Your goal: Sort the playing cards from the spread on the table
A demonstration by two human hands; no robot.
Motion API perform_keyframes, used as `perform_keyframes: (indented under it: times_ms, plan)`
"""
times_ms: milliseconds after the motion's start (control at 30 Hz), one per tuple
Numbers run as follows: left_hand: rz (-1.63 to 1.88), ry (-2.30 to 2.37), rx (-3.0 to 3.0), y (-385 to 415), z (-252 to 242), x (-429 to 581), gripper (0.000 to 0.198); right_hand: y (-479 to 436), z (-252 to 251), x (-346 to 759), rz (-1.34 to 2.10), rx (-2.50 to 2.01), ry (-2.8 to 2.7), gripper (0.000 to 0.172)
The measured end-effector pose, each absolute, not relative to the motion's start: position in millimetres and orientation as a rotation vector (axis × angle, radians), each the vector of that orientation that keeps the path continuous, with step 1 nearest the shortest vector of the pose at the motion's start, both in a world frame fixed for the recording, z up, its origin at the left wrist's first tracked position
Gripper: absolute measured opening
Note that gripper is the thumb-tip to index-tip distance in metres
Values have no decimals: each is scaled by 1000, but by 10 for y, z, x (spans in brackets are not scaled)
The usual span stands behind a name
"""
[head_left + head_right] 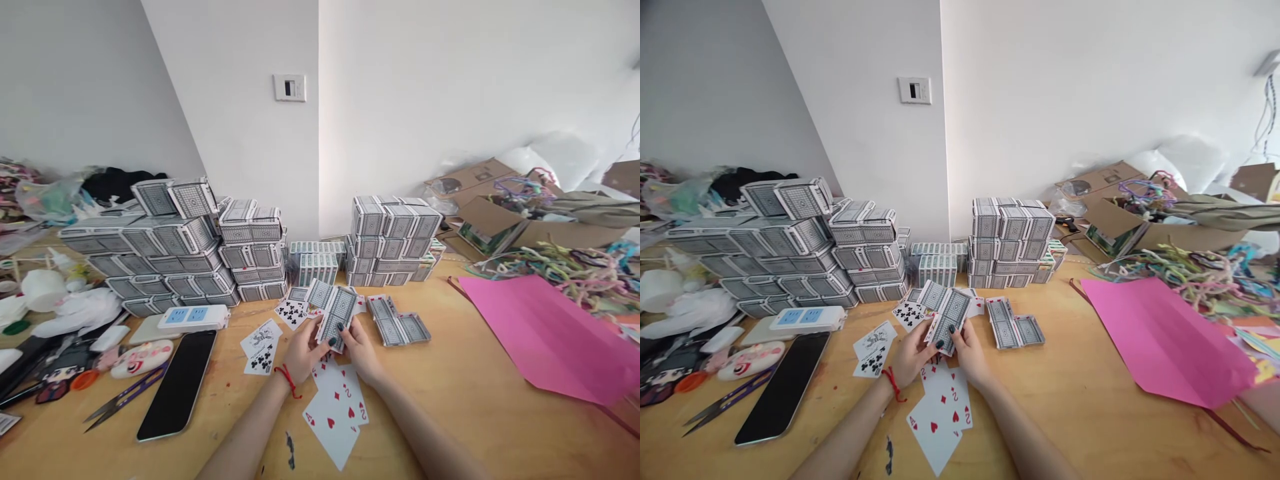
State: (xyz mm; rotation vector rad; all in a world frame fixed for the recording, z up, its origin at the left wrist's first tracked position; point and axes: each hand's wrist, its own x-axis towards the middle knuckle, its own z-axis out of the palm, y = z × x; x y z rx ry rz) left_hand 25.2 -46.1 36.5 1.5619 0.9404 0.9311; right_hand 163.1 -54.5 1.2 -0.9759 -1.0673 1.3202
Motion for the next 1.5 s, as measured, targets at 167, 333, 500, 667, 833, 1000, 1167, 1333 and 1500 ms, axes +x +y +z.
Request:
perform_keyframes:
  times_ms: [167, 333, 500, 667, 833, 1000, 1167, 1333, 1500]
  plan:
    - [873, 956, 1547, -412, 223, 230, 54, -559, 47, 1631, 1383, -936, -1032, 40]
    - [814, 974, 1496, -373, 154, 210, 47, -565, 44, 1610, 1470, -874, -1026, 33]
    - [925, 1017, 1429, -367, 180, 233, 37, -561, 89, 1594, 1395, -914, -1045, 32]
    - [1112, 1014, 1274, -259, 139, 207, 25, -584, 96, 1608, 1242, -1044, -1269, 27]
    - [1226, 977, 991, -140, 84, 118, 26, -671, 213, 1684, 926, -1310, -1818, 36]
    - [1266, 889, 805, -123, 102, 80, 25, -745, 410, 1739, 798, -1395, -2262, 66]
    - [1272, 818, 670, -125, 153, 86, 29, -820, 386, 1683, 738, -1602, -2327, 76]
    - [1247, 841, 638, -120, 157, 71, 34, -836, 335, 1662, 726, -1660, -2309, 65]
    - [1301, 796, 671, -103, 144, 66, 43, -745, 304, 1690, 784, -1522, -2095, 28]
